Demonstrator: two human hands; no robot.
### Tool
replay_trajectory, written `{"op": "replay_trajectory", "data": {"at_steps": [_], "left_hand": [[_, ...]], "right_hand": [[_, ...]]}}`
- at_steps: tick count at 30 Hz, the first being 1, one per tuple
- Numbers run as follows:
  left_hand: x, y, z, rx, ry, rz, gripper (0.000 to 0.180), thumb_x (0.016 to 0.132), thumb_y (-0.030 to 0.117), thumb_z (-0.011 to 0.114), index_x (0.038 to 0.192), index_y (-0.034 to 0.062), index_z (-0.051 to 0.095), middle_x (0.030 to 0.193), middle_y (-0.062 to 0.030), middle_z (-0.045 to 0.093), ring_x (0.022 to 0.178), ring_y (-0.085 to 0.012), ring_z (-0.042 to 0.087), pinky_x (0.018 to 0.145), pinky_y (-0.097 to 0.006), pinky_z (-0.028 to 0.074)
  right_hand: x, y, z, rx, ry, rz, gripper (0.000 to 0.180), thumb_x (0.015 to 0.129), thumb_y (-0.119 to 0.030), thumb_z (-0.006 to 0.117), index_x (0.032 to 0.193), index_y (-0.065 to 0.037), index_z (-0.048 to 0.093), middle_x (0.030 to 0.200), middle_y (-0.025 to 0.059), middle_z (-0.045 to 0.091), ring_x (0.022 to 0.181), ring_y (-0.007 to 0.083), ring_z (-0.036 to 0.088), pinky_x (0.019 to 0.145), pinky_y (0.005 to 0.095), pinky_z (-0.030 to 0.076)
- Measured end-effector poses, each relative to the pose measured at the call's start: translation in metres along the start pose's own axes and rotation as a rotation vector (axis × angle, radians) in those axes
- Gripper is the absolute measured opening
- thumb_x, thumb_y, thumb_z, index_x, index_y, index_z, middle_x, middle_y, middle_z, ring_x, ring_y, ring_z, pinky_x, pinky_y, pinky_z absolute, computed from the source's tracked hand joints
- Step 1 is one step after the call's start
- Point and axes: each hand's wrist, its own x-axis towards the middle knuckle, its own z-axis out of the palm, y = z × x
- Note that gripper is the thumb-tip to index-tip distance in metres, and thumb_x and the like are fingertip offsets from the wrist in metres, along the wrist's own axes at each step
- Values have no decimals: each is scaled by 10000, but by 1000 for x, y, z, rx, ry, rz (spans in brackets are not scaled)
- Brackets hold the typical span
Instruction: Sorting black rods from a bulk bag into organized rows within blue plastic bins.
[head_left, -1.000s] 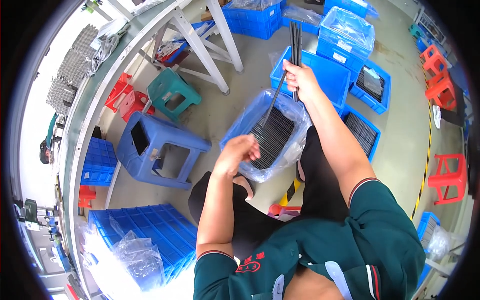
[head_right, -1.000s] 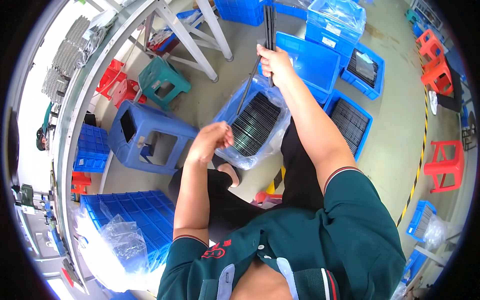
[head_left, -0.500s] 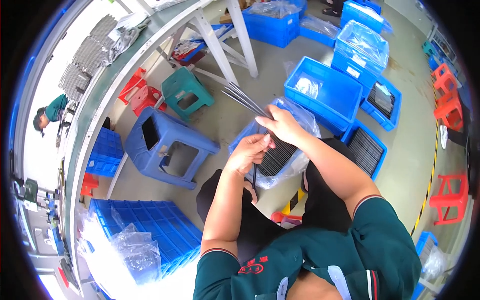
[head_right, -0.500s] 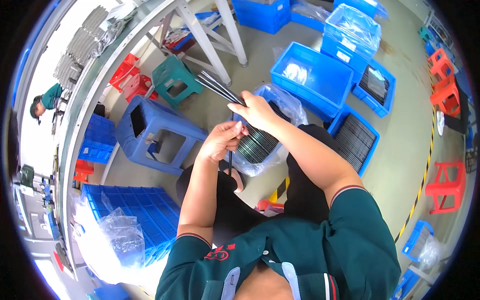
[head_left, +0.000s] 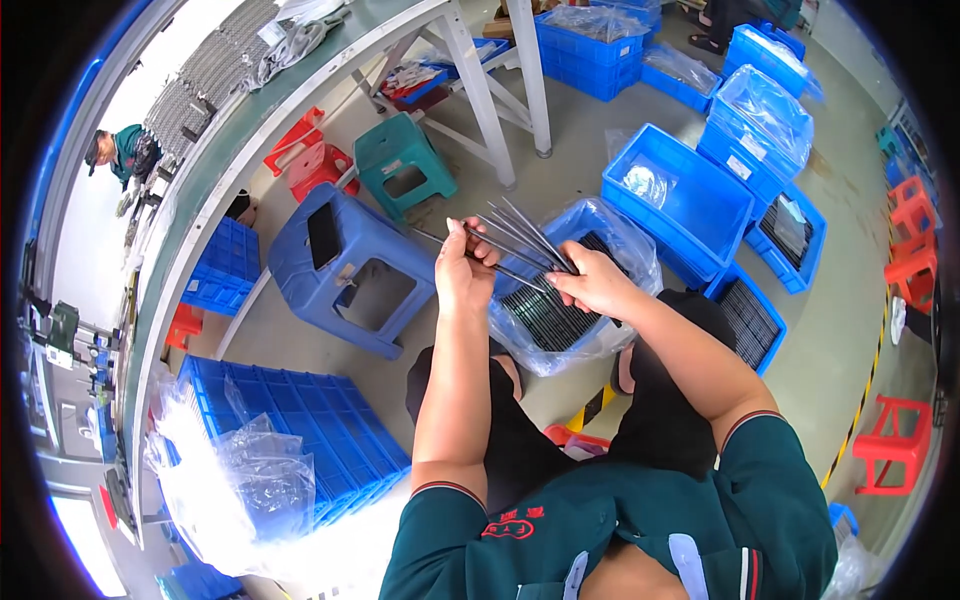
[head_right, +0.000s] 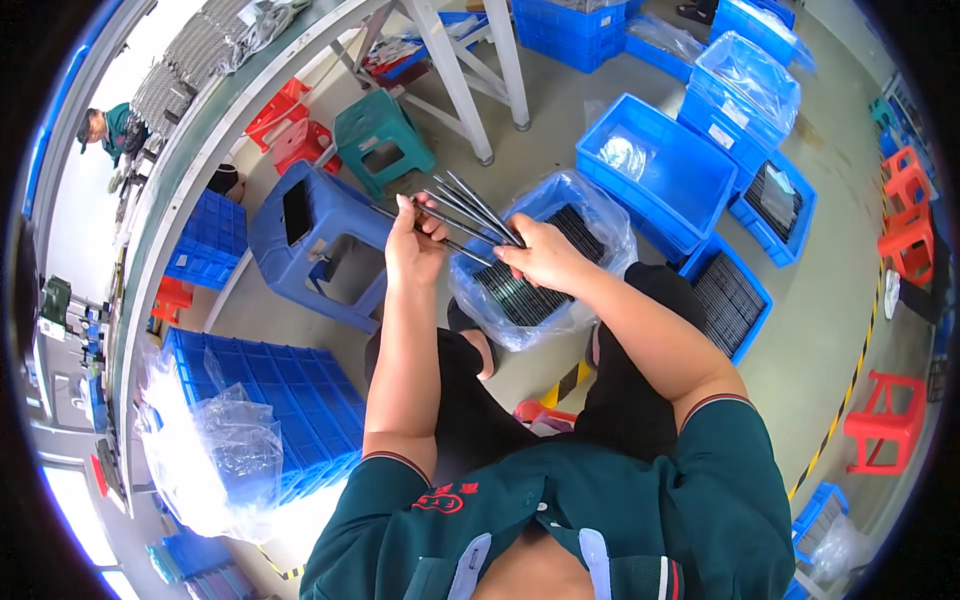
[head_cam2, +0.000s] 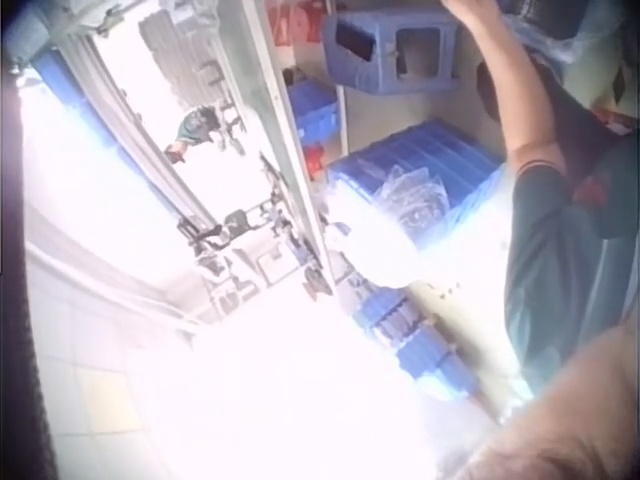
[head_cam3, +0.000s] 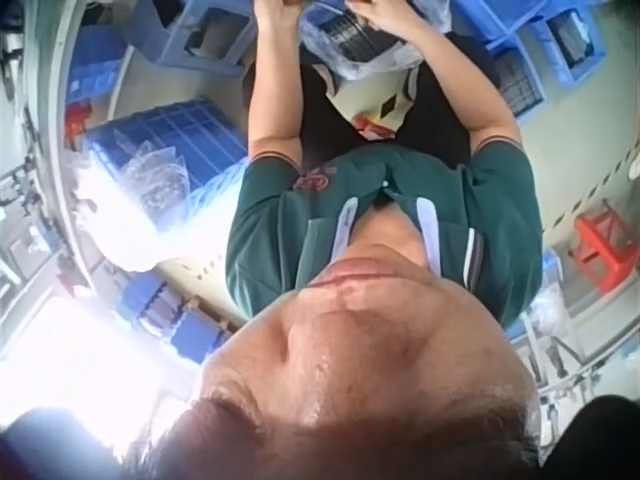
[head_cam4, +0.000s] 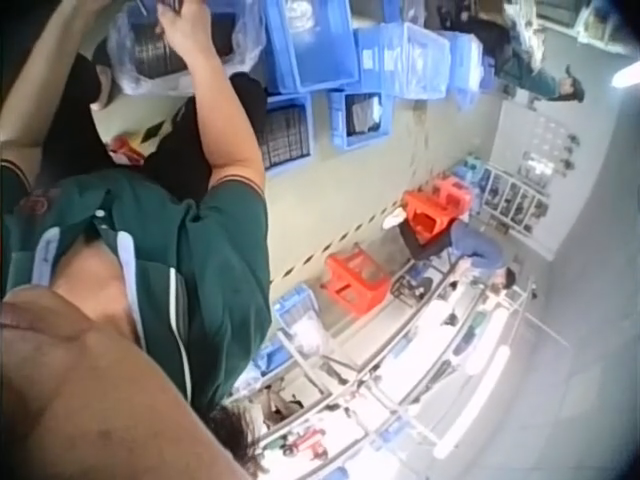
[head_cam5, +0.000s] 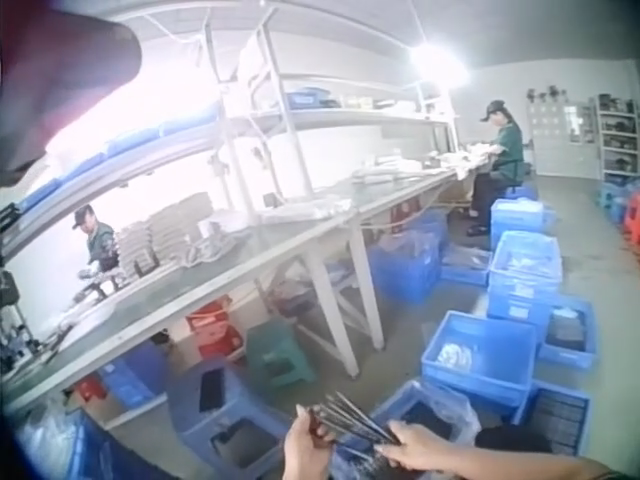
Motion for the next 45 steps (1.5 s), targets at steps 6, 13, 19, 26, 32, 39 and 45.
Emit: {"op": "replay_trajectory", "data": {"at_steps": [6, 13, 19, 26, 32, 39, 45], "left_hand": [[-7, -8, 11, 48, -47, -26, 290, 926, 321, 506, 882, 39, 558, 800, -41, 536, 583, -99, 390, 513, -230, 325], [-11, -12, 26, 126, -27, 82, 287, 930, 292, 501, 805, 37, 542, 699, -41, 512, 515, -97, 369, 454, -236, 295], [-35, -53, 39, 387, -51, -17, 270, 931, 284, 497, 776, 68, 545, 523, 36, 394, 407, -82, 335, 388, -237, 278], [-22, -32, 27, 305, -80, -42, 286, 932, 294, 498, 812, 41, 557, 689, -25, 513, 476, -62, 355, 410, -195, 268], [-34, -53, 30, 463, -281, -424, 312, 915, 328, 528, 832, 30, 569, 655, 1, 510, 459, -52, 342, 406, -195, 254], [-47, -46, 25, 612, -521, -714, 343, 907, 334, 536, 816, 6, 568, 719, -68, 565, 520, -117, 495, 468, -221, 374], [-39, -35, 24, 299, -458, -572, 447, 908, 345, 508, 1020, -85, 557, 1024, -220, 610, 982, -343, 603, 841, -425, 501]], "right_hand": [[3, 1, 4, 52, 44, -8, 196, 876, -175, 569, 912, -23, 452, 602, 15, 493, 459, 66, 439, 402, 211, 347], [3, -6, -3, 513, -158, 241, 177, 875, -168, 570, 829, -62, 436, 572, 14, 452, 371, 60, 341, 331, 226, 247], [15, -6, 1, 691, -109, 95, 161, 892, -202, 548, 845, -61, 487, 575, 17, 451, 392, 64, 367, 331, 217, 273], [34, -4, -12, 113, 368, -1, 235, 867, -252, 589, 906, -42, 494, 603, 19, 526, 445, 87, 469, 372, 212, 349], [35, 7, -31, 686, 48, 66, 258, 838, -293, 642, 864, -50, 558, 519, -54, 377, 395, 39, 328, 359, 208, 232], [56, 12, -89, 760, 541, 16, 301, 809, -311, 658, 711, -80, 491, 488, -66, 342, 352, 51, 281, 327, 228, 213], [45, 18, -79, 708, 379, 15, 313, 814, -337, 657, 717, -91, 490, 501, -63, 358, 368, 41, 306, 328, 222, 229]]}}
